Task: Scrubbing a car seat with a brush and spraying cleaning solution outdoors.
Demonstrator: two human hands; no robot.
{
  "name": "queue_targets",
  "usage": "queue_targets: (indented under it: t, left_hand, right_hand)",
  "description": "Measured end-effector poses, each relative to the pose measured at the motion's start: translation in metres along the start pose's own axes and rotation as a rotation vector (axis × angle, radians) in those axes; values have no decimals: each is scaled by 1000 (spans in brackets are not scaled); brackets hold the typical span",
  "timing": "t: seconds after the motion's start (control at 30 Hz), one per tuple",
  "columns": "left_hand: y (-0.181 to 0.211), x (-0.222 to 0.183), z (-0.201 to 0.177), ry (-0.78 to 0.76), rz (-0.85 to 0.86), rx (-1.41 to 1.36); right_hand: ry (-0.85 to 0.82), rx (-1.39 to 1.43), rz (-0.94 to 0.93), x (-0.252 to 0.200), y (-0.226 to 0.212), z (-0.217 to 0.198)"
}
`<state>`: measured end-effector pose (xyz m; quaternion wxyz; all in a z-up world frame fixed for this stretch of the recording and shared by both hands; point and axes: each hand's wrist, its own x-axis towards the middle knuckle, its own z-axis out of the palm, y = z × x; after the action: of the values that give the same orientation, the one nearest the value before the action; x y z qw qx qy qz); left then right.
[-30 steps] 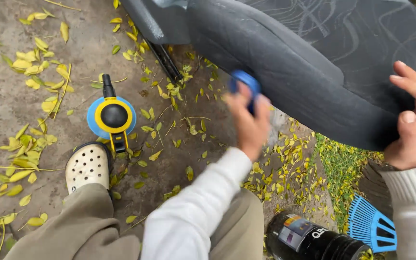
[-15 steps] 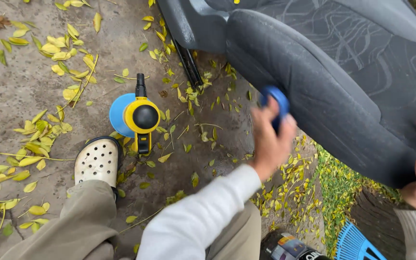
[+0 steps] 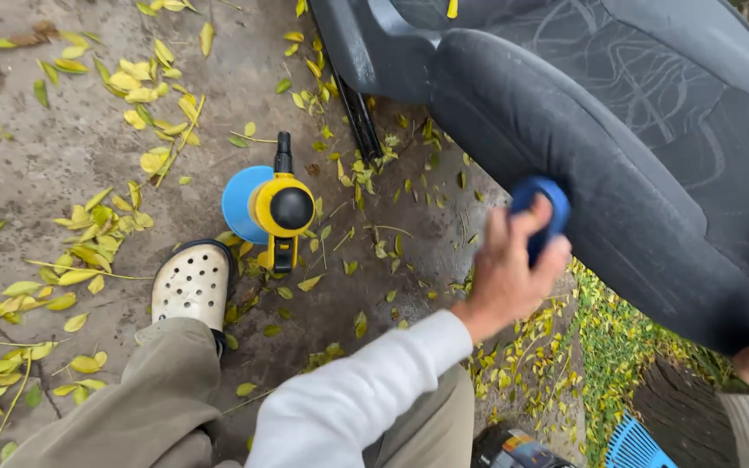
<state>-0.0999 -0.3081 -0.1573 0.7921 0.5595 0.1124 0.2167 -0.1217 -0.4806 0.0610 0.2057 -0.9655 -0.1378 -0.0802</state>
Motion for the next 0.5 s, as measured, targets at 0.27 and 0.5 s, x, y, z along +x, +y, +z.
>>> queue_targets:
  t: [0.27,0.5]
  left_hand:
    - [-32,143,-50,73,-369,51]
    - [25,42,-21,-137,116,150]
  right_hand:
    - [22,-66,-36,-6,-15,1]
    - [4,52,119,-6,3,-3]
